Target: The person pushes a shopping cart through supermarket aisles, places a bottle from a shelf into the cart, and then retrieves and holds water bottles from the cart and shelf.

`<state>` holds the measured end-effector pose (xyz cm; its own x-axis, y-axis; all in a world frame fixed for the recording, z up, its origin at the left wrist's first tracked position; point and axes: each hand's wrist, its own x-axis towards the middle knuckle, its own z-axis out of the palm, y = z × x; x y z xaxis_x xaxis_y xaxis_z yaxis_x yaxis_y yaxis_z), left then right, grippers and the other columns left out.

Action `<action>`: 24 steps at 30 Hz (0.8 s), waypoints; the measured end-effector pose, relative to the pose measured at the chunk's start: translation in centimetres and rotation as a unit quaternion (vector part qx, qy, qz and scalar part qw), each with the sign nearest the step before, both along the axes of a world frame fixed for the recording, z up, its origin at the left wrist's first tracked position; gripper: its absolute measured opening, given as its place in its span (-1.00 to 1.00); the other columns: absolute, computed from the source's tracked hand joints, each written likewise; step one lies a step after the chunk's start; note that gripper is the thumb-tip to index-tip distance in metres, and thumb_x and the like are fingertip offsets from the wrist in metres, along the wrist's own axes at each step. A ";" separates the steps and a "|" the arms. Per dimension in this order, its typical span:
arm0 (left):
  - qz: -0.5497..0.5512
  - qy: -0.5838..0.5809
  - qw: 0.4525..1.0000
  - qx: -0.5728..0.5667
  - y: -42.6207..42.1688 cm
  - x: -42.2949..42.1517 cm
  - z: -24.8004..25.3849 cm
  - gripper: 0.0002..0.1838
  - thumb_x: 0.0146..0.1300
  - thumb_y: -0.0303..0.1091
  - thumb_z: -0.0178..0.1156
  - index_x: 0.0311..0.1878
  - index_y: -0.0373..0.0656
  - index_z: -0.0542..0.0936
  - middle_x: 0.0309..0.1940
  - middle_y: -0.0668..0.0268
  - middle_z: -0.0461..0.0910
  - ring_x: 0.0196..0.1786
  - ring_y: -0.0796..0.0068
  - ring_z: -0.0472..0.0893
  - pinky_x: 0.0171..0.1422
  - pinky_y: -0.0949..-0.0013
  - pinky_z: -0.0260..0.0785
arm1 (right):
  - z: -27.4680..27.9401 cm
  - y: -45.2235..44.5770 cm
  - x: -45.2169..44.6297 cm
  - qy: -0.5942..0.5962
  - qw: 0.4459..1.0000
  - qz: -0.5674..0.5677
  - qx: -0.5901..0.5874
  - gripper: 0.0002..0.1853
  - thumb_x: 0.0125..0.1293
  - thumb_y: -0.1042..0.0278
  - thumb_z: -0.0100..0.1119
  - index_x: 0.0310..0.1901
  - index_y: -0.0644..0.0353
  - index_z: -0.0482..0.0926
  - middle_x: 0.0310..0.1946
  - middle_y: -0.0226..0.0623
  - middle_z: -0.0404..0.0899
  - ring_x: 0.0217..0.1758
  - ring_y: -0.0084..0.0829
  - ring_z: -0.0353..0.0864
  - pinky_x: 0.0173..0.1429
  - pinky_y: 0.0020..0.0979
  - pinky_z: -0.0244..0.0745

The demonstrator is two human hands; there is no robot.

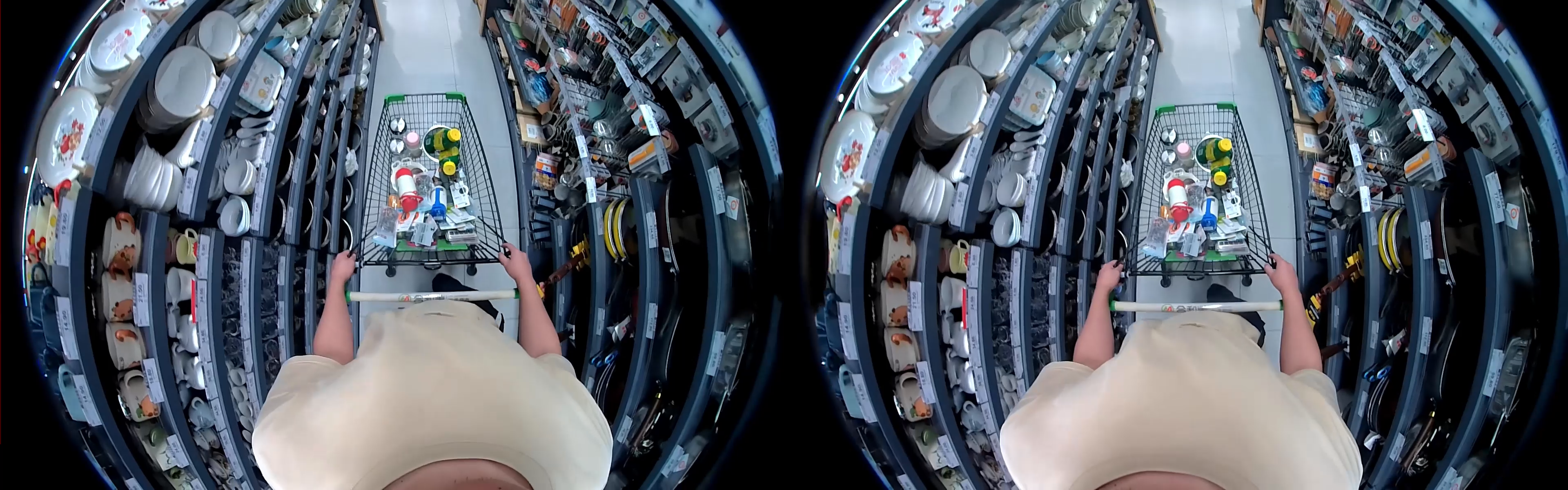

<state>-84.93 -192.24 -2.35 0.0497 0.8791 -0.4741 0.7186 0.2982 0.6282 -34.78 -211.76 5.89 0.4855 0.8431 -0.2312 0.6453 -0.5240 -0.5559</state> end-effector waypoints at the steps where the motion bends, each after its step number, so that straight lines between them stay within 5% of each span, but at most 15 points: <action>1: 0.035 -0.037 0.999 -0.015 -0.7 -0.4 -0.5 -0.66 0.37 -0.14 0.15 0.02 -0.16 0.66 -0.26 0.01 0.72 -0.26 0.06 0.73 -0.13 0.07 0.55 | 0.0 -0.6 -0.4 0.003 1.000 0.000 0.001 -0.54 0.25 0.09 0.24 0.15 0.06 0.62 -0.14 0.05 0.70 -0.01 0.06 0.68 0.12 -0.13 0.57; 16: 0.019 -0.037 0.999 -0.013 -8.3 -4.4 -1.1 -0.65 0.36 -0.15 0.13 0.09 -0.11 0.65 -0.22 0.00 0.71 -0.19 0.06 0.73 -0.13 0.07 0.61 | -0.2 -10.3 -6.0 0.003 1.000 -0.028 -0.007 -0.56 0.25 0.13 0.25 0.14 0.06 0.62 -0.11 0.06 0.70 0.00 0.06 0.67 0.11 -0.13 0.57; 23: 0.002 -0.026 1.000 -0.004 -9.7 -5.1 -2.3 -0.64 0.36 -0.09 0.11 0.06 -0.07 0.66 -0.10 0.04 0.70 0.01 -0.03 0.67 0.10 0.03 0.49 | 0.0 -12.6 -6.9 0.019 0.999 -0.037 -0.019 -0.52 0.26 0.08 0.26 0.18 0.08 0.61 -0.10 0.09 0.70 0.02 0.04 0.69 0.17 -0.18 0.55; 24: -0.006 -0.031 0.999 0.008 -9.9 -5.1 -2.3 -0.64 0.38 -0.12 0.11 0.08 -0.12 0.64 -0.18 0.07 0.69 -0.12 0.06 0.67 -0.04 0.09 0.51 | -0.2 -12.8 -6.8 0.017 0.999 -0.039 -0.021 -0.52 0.26 0.08 0.26 0.18 0.08 0.61 -0.10 0.09 0.70 0.01 0.03 0.69 0.17 -0.19 0.55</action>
